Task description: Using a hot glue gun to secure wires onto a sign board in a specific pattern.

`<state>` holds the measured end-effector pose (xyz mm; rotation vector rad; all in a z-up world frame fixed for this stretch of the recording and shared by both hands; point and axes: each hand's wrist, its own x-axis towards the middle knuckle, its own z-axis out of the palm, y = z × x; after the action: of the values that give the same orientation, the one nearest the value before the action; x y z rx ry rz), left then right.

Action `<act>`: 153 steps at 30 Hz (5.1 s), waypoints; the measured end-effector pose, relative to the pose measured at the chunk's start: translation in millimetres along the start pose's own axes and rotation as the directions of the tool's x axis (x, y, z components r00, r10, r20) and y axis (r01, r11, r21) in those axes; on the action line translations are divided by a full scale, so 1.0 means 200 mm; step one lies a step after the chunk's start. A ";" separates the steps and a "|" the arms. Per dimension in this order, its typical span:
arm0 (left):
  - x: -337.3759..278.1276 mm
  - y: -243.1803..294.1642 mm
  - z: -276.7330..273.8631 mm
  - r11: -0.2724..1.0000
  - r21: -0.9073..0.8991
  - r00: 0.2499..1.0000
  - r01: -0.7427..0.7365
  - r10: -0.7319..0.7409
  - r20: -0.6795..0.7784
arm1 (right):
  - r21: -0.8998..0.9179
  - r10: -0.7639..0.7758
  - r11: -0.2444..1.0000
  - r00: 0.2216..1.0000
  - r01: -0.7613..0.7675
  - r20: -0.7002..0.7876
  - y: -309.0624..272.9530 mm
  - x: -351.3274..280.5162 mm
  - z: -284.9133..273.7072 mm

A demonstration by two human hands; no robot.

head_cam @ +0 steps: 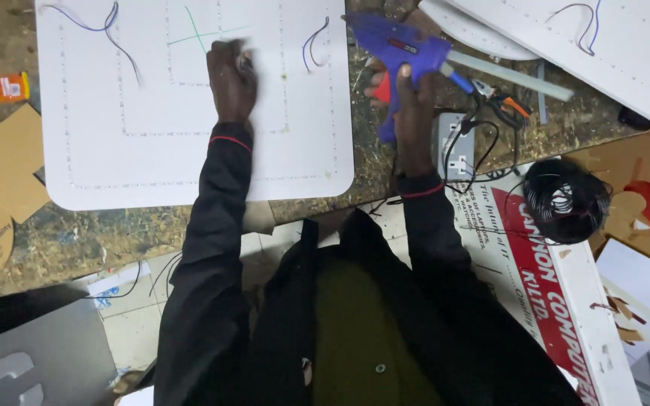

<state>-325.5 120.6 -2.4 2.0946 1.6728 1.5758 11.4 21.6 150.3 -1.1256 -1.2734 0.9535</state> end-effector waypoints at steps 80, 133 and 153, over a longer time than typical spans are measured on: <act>0.06 -0.02 0.05 0.998 0.036 0.998 -0.049 0.048 0.036 | -0.296 0.262 0.927 0.962 -0.230 0.075 0.17 0.08 0.00; 0.32 -0.23 0.37 0.944 0.308 0.961 0.115 -0.185 0.207 | -0.174 0.201 0.967 0.978 -0.188 0.061 0.44 1.01 0.61; 0.30 -0.24 0.36 0.947 0.315 0.980 0.064 -0.119 0.161 | -0.137 0.253 0.963 0.955 -0.233 0.153 0.64 1.05 0.66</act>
<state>-314.3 222.9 -25.2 2.1750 2.0259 1.1221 -92.5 266.5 65.8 -1.3393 -1.3633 1.1910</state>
